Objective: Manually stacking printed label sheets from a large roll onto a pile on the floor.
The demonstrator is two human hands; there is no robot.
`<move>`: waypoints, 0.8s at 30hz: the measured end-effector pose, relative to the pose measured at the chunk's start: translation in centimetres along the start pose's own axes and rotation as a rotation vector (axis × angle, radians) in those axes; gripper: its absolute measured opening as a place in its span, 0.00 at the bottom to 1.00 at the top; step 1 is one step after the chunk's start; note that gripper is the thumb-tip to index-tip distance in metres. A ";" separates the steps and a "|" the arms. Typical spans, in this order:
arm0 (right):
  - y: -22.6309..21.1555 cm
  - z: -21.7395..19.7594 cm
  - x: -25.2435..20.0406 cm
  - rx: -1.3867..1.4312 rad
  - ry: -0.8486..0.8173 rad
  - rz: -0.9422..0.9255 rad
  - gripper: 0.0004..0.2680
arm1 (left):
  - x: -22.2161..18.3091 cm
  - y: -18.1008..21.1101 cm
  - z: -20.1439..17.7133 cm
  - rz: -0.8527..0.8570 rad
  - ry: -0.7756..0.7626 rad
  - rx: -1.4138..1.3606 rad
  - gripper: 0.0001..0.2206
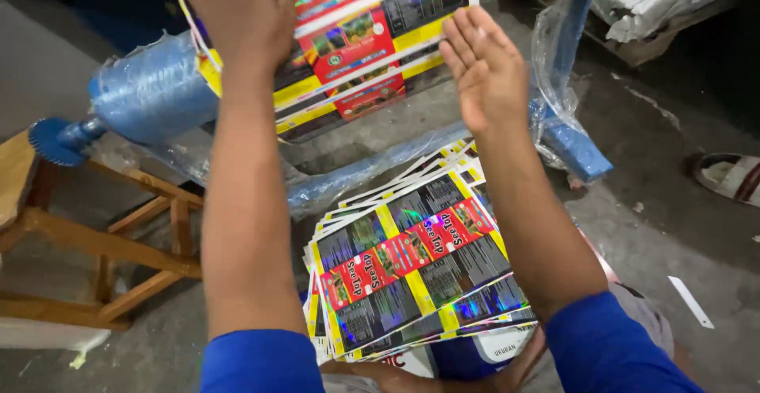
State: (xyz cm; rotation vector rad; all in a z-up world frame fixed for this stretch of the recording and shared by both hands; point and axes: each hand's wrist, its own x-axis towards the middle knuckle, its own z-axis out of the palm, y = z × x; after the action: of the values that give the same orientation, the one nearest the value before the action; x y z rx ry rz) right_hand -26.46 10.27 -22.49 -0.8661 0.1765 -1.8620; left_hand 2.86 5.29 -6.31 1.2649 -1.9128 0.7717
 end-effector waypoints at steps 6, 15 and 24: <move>1.8 0.8 3.3 0.237 0.090 0.062 0.18 | -4.8 2.9 -0.2 -0.114 -0.024 0.147 0.35; 5.3 -5.0 1.9 -0.183 0.350 0.187 0.09 | -10.5 6.4 -2.2 -0.050 0.098 0.197 0.31; -1.5 -8.1 -9.6 -0.411 0.222 0.208 0.05 | -1.4 1.4 -1.1 0.107 0.189 0.107 0.24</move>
State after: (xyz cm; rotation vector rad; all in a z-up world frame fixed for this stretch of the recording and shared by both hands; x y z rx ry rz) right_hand -30.71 17.01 -32.31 -0.8729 0.7802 -1.7475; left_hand 2.17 7.40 -6.96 1.1160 -1.8177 1.0235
